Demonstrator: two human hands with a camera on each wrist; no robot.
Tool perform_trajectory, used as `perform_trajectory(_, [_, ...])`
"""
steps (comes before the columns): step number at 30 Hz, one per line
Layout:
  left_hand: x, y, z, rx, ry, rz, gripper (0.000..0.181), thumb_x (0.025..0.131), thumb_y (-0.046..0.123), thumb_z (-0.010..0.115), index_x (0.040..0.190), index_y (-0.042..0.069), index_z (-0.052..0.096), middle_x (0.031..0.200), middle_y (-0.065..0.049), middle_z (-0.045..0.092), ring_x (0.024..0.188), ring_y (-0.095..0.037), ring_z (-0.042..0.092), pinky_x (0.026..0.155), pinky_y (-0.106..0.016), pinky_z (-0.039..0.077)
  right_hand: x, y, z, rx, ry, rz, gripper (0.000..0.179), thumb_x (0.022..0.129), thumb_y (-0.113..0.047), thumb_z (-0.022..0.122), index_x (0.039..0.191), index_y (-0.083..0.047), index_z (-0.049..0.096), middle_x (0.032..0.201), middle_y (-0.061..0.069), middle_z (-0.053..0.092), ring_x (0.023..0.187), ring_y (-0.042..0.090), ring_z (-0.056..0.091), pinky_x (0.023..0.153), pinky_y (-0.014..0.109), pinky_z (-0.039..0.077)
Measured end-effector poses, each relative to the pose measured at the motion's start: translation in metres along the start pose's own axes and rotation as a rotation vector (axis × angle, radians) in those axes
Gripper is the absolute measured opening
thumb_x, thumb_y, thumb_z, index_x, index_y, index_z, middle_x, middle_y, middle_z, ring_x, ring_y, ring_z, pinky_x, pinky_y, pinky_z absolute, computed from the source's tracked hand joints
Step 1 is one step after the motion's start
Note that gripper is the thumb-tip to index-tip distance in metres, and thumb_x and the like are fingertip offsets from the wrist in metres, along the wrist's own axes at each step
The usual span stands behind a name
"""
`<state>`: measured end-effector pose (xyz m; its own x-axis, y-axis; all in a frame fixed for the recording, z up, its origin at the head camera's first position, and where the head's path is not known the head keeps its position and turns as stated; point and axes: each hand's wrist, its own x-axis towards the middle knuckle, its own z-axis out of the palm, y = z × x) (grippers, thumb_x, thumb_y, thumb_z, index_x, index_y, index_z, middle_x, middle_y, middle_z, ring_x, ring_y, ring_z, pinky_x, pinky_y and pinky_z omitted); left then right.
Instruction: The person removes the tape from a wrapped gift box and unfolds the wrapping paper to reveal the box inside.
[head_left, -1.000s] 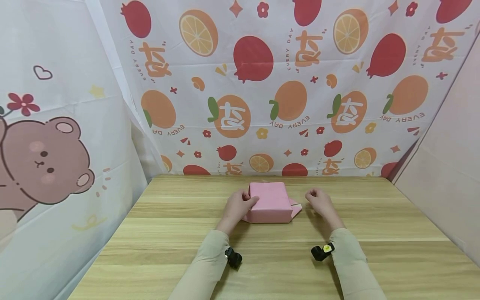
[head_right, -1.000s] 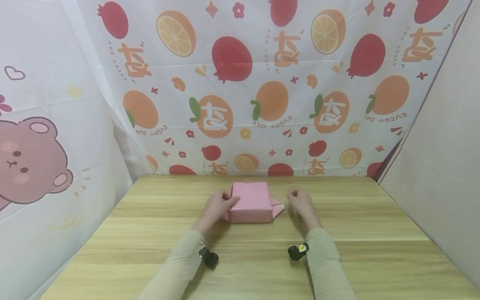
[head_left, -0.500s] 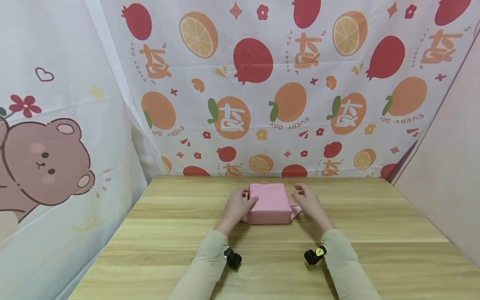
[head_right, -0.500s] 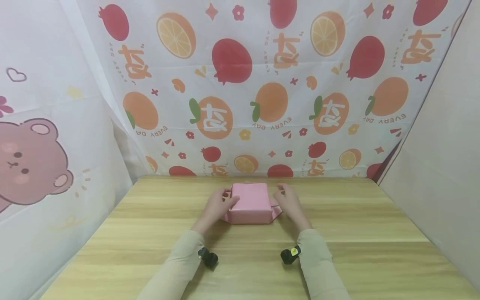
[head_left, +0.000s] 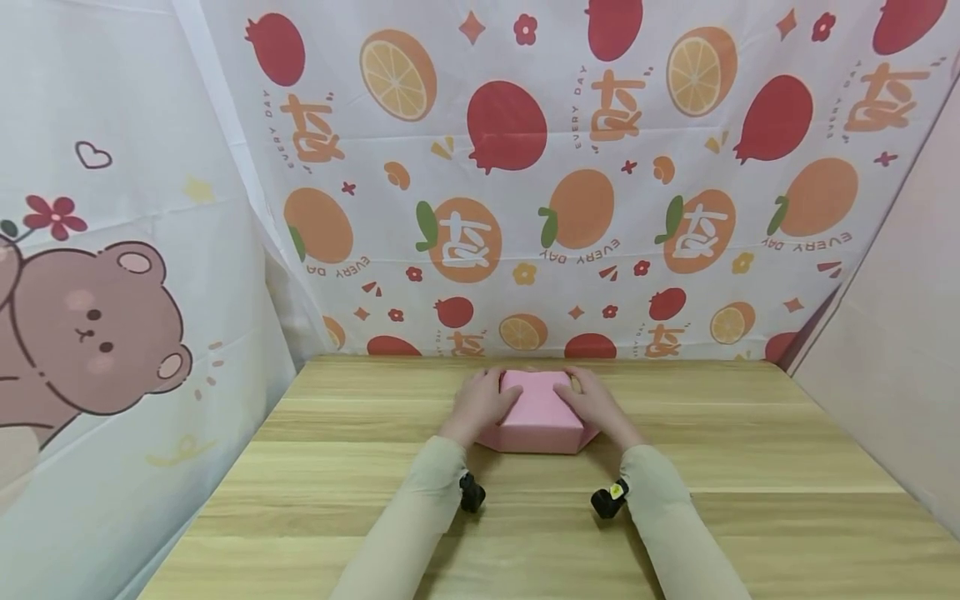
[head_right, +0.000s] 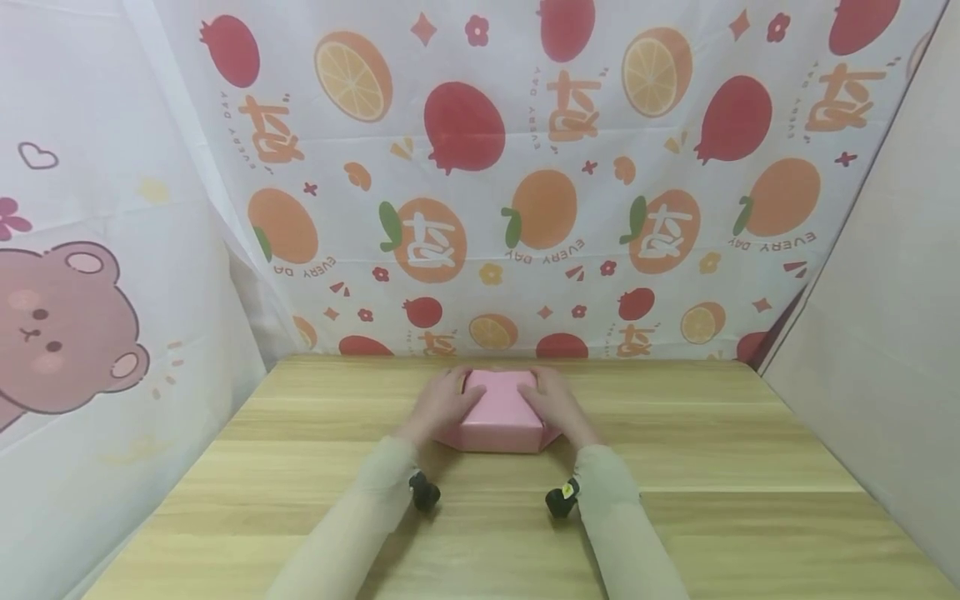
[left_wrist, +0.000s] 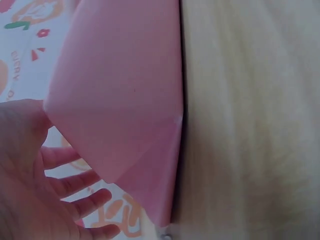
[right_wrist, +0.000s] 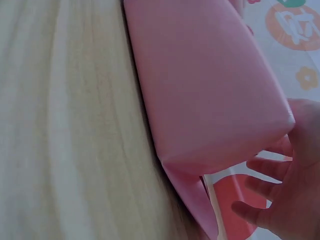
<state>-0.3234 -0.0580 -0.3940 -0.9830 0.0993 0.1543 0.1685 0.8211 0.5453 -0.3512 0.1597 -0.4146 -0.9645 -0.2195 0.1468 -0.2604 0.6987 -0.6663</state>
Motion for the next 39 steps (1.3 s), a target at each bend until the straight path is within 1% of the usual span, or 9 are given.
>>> perform_trajectory(5, [0.011,0.0,0.003,0.066,-0.034,0.027,0.055,0.097,0.048,0.051,0.138,0.01,0.052,0.139,-0.018,0.052,0.129,-0.04,0.048,0.101,-0.059,0.041,0.008,-0.002,0.003,-0.016,-0.014,0.023,0.054,0.1,-0.035,0.05,0.141,0.0,0.047,0.144,0.024,0.046,0.138,0.041,0.039,0.114,0.056,0.03])
perform_trajectory(8, [0.014,-0.001,0.005,0.062,-0.03,0.038,0.053,0.098,0.047,0.049,0.136,0.01,0.054,0.138,-0.019,0.053,0.129,-0.04,0.048,0.1,-0.06,0.041,0.01,-0.003,0.004,-0.014,-0.011,0.036,0.051,0.1,-0.037,0.05,0.137,-0.002,0.05,0.141,0.021,0.05,0.136,0.038,0.042,0.113,0.055,0.032])
perform_trajectory(12, [0.015,-0.001,0.006,0.045,-0.021,0.035,0.051,0.098,0.046,0.05,0.134,0.01,0.054,0.136,-0.018,0.053,0.128,-0.039,0.048,0.1,-0.059,0.041,0.011,-0.004,0.008,-0.007,0.022,0.044,0.048,0.1,-0.037,0.051,0.133,-0.003,0.053,0.138,0.02,0.052,0.133,0.036,0.045,0.111,0.054,0.035])
perform_trajectory(16, [0.014,0.001,0.006,0.04,-0.011,0.042,0.051,0.098,0.044,0.053,0.134,0.009,0.053,0.136,-0.018,0.053,0.127,-0.039,0.05,0.099,-0.057,0.043,0.011,-0.002,0.011,-0.02,0.074,0.008,0.044,0.099,-0.033,0.054,0.13,-0.002,0.053,0.134,0.02,0.055,0.129,0.036,0.049,0.109,0.053,0.038])
perform_trajectory(22, [0.013,0.003,0.007,0.061,0.043,0.095,0.046,0.097,0.039,0.057,0.13,0.007,0.053,0.132,-0.019,0.055,0.122,-0.038,0.053,0.095,-0.055,0.047,0.009,-0.005,0.01,-0.063,0.136,-0.059,0.036,0.1,-0.026,0.053,0.126,0.0,0.054,0.125,0.02,0.058,0.12,0.034,0.054,0.104,0.052,0.043])
perform_trajectory(28, [0.015,0.001,0.01,0.063,0.103,0.136,0.046,0.097,0.037,0.057,0.133,0.008,0.051,0.133,-0.016,0.055,0.12,-0.037,0.055,0.095,-0.053,0.047,0.007,-0.005,0.011,-0.048,0.21,-0.091,0.026,0.101,-0.023,0.052,0.118,-0.004,0.056,0.111,0.015,0.06,0.103,0.028,0.056,0.094,0.046,0.049])
perform_trajectory(32, [0.019,-0.002,0.012,0.084,0.144,0.171,0.043,0.099,0.035,0.055,0.132,0.007,0.052,0.13,-0.014,0.058,0.119,-0.034,0.056,0.096,-0.05,0.048,0.007,-0.004,0.013,-0.037,0.264,-0.134,0.022,0.101,-0.021,0.051,0.115,-0.005,0.057,0.108,0.013,0.061,0.099,0.027,0.057,0.091,0.045,0.05])
perform_trajectory(36, [0.021,-0.002,0.011,0.085,0.201,0.211,0.034,0.1,0.031,0.052,0.124,0.007,0.057,0.123,-0.012,0.062,0.114,-0.032,0.059,0.094,-0.049,0.049,0.008,-0.004,0.014,-0.025,0.334,-0.199,0.017,0.1,-0.016,0.052,0.109,-0.004,0.059,0.103,0.013,0.063,0.096,0.026,0.059,0.089,0.045,0.051])
perform_trajectory(39, [0.023,0.001,0.009,0.075,0.25,0.252,0.025,0.1,0.03,0.051,0.112,0.009,0.059,0.109,-0.009,0.064,0.104,-0.029,0.061,0.087,-0.046,0.051,0.008,-0.004,0.014,-0.026,0.378,-0.231,0.014,0.1,-0.015,0.053,0.106,-0.004,0.06,0.101,0.013,0.062,0.095,0.026,0.059,0.089,0.045,0.052])
